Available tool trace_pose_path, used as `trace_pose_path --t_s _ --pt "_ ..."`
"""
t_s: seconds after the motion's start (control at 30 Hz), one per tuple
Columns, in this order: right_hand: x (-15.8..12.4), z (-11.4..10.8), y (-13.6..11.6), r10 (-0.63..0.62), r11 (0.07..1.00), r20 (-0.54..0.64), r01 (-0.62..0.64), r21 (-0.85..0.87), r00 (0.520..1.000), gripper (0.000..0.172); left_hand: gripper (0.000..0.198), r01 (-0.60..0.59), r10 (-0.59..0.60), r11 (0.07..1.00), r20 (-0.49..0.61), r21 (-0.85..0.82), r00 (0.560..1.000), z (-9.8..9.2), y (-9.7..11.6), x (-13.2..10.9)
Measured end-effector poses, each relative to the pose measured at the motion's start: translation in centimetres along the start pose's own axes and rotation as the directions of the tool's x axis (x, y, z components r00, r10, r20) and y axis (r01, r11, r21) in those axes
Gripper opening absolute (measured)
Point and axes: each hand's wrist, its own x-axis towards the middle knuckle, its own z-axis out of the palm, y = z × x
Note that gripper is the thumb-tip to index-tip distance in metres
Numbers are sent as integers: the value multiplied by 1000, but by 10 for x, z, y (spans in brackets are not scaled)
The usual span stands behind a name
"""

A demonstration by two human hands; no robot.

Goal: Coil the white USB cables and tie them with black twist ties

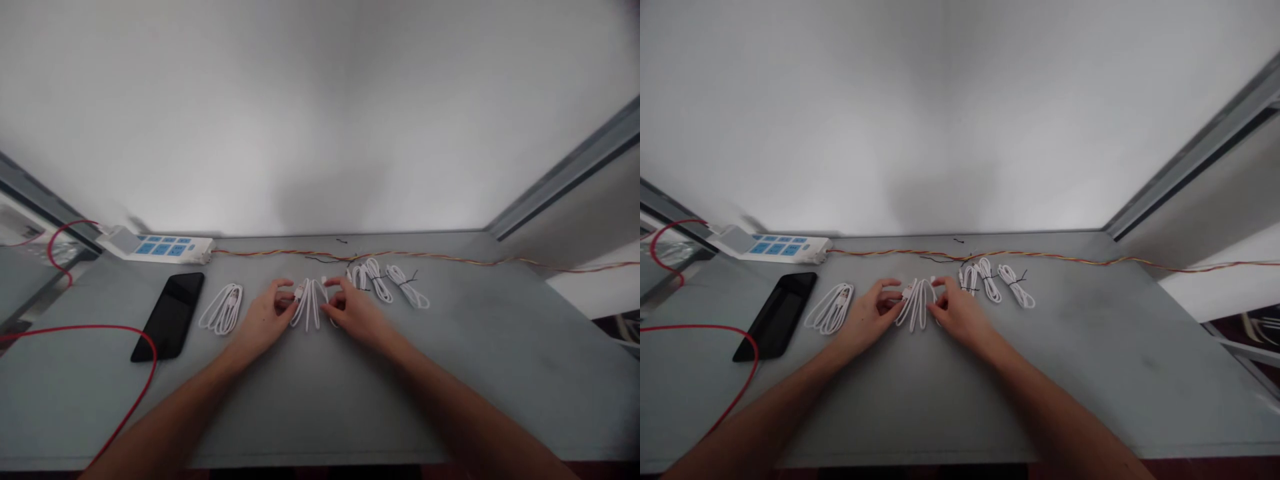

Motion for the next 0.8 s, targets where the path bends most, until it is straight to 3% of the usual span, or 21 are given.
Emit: trace_pose_path --t_s 0.07,0.17,0.27,0.37,0.43,0.5,0.6,0.67,0.8 --pt "1 -1 4 45 990 -9 -43 131 999 67 41 -9 13 996 -42 91 999 -5 -2 2" --pt "5 -2 8 109 941 59 -122 314 992 80 41 -28 56 971 -113 238 992 -10 -5 5" --pt "8 -6 8 146 887 101 -175 427 984 64 40 -26 74 970 -190 243 979 -14 -7 9" --pt "10 -12 5 129 854 68 -146 499 989 34 41 13 3 998 -246 66 969 -16 -8 12" --pt "9 -17 3 99 866 -22 -75 494 995 36 42 62 -82 994 -262 -86 962 -18 -7 14" --pt "8 -21 3 39 931 -156 21 364 987 37 43 107 -164 968 -246 -229 955 -18 -4 14" --pt "7 -24 3 -120 993 -244 114 -40 962 33 44 149 -234 915 -192 -374 953 -18 0 13" --pt "7 -25 2 -171 951 -191 112 -288 966 31 42 161 -248 898 -168 -410 954 -17 0 13" --pt "10 -28 1 -68 818 -177 -47 -574 982 30 38 143 -238 902 -193 -407 952 -17 -1 14"
